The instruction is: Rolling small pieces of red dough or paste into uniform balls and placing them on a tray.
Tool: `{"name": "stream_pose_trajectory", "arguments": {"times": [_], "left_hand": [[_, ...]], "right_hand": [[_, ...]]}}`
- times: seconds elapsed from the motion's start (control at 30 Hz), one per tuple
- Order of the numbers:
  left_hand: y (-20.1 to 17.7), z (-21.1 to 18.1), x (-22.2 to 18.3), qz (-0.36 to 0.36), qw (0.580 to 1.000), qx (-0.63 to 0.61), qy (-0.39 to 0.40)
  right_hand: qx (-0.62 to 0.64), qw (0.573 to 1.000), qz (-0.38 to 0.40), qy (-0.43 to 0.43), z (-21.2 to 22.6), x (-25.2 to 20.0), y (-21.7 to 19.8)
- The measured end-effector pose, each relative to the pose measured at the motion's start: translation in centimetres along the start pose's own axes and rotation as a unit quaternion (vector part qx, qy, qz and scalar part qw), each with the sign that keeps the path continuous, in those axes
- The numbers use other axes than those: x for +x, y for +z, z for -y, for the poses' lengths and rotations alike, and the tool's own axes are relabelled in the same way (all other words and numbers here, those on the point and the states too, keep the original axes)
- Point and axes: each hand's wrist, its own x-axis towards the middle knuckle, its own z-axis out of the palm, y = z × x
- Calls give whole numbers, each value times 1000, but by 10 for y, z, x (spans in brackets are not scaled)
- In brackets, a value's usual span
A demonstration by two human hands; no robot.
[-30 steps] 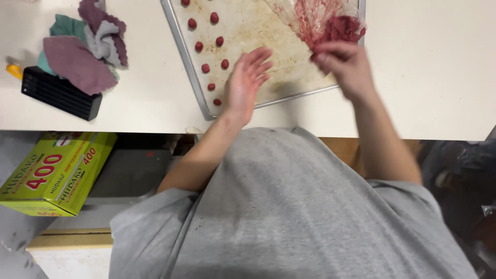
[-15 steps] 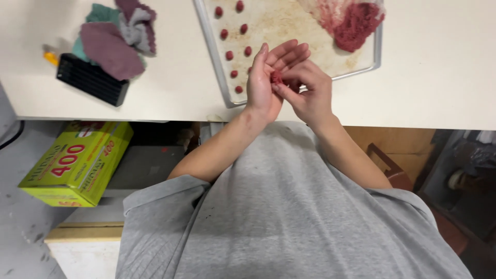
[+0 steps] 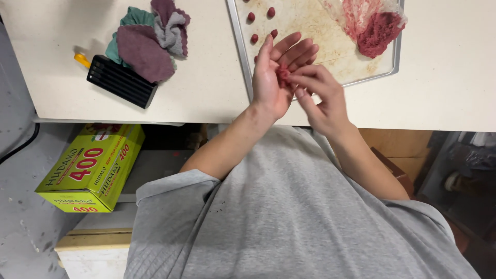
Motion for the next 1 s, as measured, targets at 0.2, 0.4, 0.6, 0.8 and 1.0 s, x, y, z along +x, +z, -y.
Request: {"name": "stream_pose_trajectory", "arguments": {"times": [0.2, 0.4, 0.6, 0.8, 1.0], "left_hand": [[10, -25, -12, 14, 999, -27, -44], [7, -22, -12, 14, 999, 6, -35], [3, -18, -8, 16, 999, 4, -38], [3, -11, 5, 8, 994, -59, -88], [0, 12, 8, -36, 994, -39, -96]], "right_hand": [[35, 999, -22, 14, 7, 6, 16], [14, 998, -61, -3, 4, 12, 30], [-15, 996, -87, 11, -12, 8, 34], [129, 979, -129, 91, -16, -3, 20], [34, 989, -108, 100, -17, -7, 2]]}}
